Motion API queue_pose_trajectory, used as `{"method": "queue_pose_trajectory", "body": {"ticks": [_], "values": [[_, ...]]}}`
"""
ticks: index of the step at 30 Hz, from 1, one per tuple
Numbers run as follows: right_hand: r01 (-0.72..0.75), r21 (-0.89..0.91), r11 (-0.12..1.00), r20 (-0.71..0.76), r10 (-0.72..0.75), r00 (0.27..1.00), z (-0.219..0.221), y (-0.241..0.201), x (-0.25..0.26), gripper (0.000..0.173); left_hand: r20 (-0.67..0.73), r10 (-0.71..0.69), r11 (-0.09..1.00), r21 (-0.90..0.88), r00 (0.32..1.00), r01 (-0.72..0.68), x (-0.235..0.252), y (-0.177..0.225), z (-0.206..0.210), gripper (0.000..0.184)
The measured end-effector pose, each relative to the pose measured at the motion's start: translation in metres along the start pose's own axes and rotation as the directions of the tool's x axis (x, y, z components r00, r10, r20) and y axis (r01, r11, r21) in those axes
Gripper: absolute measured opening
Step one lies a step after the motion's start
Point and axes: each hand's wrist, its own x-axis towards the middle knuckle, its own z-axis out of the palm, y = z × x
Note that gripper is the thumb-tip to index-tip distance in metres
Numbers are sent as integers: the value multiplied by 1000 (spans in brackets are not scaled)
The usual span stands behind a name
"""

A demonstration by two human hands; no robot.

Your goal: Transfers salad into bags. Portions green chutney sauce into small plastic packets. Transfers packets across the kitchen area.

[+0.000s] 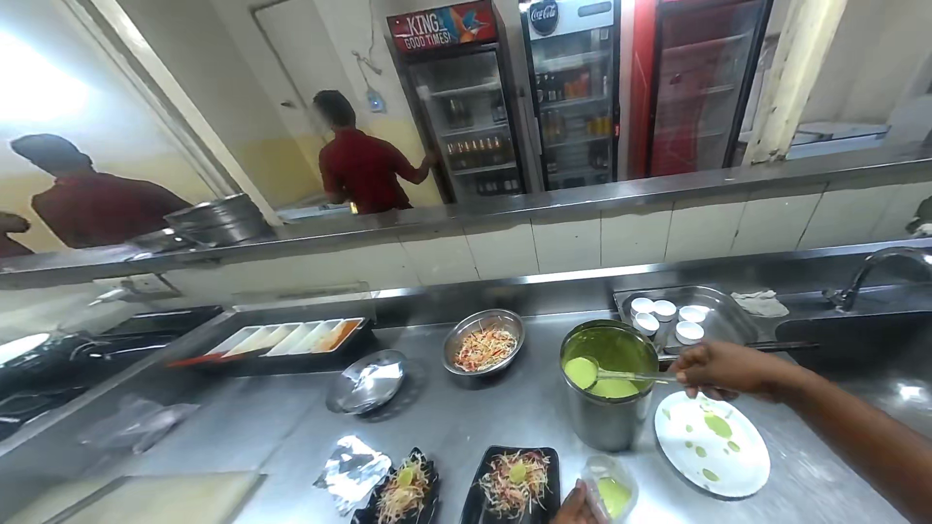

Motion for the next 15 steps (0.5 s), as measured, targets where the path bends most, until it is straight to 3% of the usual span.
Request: {"method": "queue_pose_trajectory", "body": {"ticks": [7, 15], "values": [[79, 456, 886, -116, -29, 993, 38, 54, -45, 21, -56, 25, 999, 32, 998, -23, -8, 4, 8, 32], [144, 524, 840, -220, -30, 975, 62, 79, -82, 27, -81, 34, 999, 28, 996, -32, -1, 7, 15, 31]]}}
